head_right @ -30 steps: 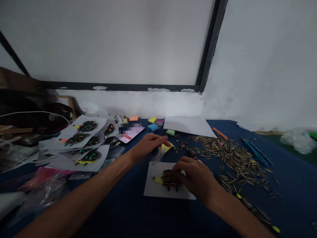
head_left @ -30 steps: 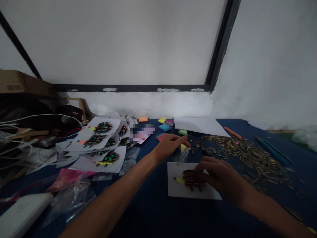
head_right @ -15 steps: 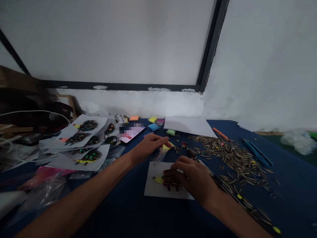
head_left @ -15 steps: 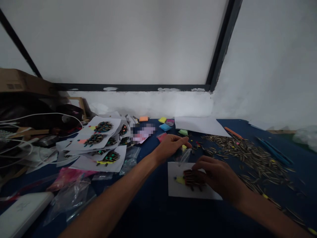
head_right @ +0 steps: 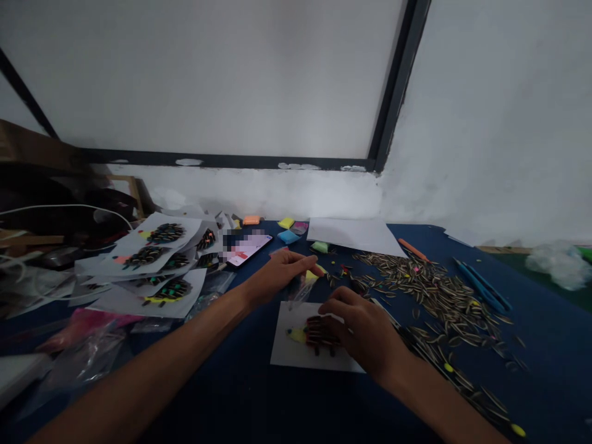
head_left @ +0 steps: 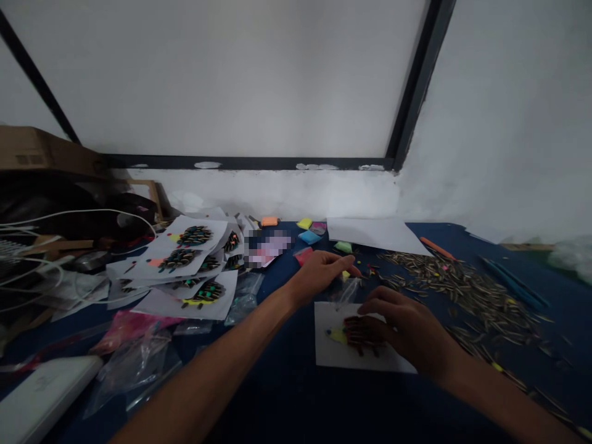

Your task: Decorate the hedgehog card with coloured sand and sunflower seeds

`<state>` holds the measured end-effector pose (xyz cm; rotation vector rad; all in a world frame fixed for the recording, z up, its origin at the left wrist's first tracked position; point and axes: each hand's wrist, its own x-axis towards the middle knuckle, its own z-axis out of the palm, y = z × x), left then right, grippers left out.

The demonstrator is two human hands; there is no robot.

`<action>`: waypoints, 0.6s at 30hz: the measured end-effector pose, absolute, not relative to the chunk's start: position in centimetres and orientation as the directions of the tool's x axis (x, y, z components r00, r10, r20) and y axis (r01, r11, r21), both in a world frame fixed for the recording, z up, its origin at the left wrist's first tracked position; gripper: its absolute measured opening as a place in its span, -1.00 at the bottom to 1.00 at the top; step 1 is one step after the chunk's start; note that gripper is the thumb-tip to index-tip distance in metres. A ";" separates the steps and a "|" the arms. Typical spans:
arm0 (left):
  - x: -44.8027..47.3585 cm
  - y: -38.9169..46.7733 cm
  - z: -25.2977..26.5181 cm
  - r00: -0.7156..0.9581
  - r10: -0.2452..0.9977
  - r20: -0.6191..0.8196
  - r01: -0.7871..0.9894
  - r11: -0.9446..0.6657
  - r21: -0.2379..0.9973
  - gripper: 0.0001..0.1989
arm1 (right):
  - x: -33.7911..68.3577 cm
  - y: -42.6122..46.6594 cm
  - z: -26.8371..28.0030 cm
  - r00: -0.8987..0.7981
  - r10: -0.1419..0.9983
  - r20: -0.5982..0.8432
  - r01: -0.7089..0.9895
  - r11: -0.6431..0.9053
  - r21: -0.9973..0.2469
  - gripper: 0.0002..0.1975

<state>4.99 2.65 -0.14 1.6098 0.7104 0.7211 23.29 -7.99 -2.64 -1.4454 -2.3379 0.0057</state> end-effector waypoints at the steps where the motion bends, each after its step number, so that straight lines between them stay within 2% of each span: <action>1: 5.0 2.6 -0.1 0.627 0.776 0.070 0.063 -0.139 0.988 -0.50 | 23.2 -8.0 -2.6 -0.391 0.858 0.332 0.857 0.472 -0.209 -0.79; 10: 5.0 2.7 -0.2 0.628 0.775 0.073 0.055 -0.138 0.989 -0.48 | 22.5 -8.0 -2.6 -0.387 0.862 0.328 0.858 0.467 -0.215 -0.76; 18: 5.0 2.6 -0.1 0.599 0.799 0.056 0.069 -0.122 0.990 -0.51 | 22.9 -8.0 -2.3 -0.354 0.852 0.385 0.872 0.450 -0.193 -0.75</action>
